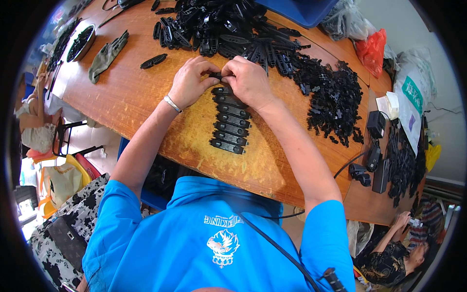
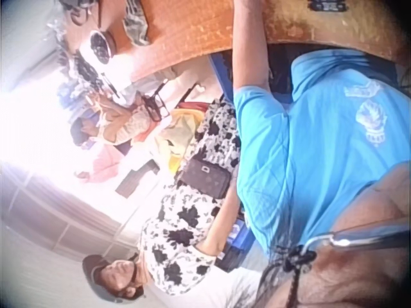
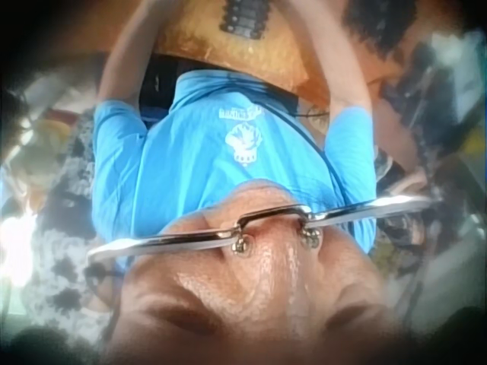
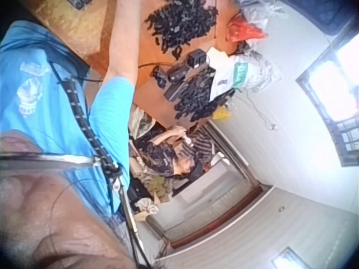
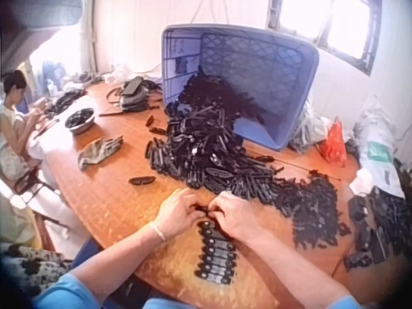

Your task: The person assembles plastic components by attaching small plastic pieces to larger base parts by hand, arranges the assembled components on the table, and places them into a container.

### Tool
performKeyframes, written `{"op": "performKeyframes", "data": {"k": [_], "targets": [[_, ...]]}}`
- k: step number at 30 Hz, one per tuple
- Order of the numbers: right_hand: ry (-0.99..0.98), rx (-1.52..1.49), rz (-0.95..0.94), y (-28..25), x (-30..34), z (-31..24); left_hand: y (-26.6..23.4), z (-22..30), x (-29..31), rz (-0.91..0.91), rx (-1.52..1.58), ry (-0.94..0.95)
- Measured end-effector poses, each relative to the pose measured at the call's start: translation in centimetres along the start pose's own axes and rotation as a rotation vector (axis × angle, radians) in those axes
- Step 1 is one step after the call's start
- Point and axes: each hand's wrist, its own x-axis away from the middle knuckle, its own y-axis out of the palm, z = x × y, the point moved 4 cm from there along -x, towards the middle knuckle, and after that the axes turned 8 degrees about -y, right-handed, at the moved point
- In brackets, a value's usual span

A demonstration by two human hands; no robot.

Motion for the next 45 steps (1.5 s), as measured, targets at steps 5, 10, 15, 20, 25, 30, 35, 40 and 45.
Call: {"op": "performKeyframes", "data": {"k": [5,10,15,20,25,30,35,40,45], "targets": [[-0.071,0.13,-0.106,-0.5,0.0,0.9,0.0,0.2,-0.2,-0.061,0.003,-0.001],[0.067,0.055,-0.164,-0.9,0.5,1.1,0.0,0.2,-0.6,-0.091,0.036,-0.046],[0.444,0.087,-0.137,-1.0,0.1,3.5,0.7,0.1,-2.3,-0.191,0.027,-0.216],[0.486,0.109,-0.246,-0.9,-0.8,5.4,1.0,0.5,-3.0,-0.234,-0.065,-0.227],[0.453,0.179,-0.301,-1.8,0.4,4.3,0.3,1.7,-0.7,-0.165,-0.047,-0.23],[-0.081,0.295,0.041,-0.9,4.7,-1.5,-0.5,8.8,10.9,-0.065,-0.04,0.137],[-0.076,0.122,0.142,1.8,6.4,-1.9,1.3,7.6,14.0,0.022,-0.036,0.107],[-0.11,0.059,0.124,8.1,4.7,-7.5,-3.9,3.7,17.4,0.011,-0.111,-0.016],[-0.188,-0.12,0.04,14.4,2.0,-15.1,-11.2,-1.8,22.1,0.091,-0.218,-0.01]]}}
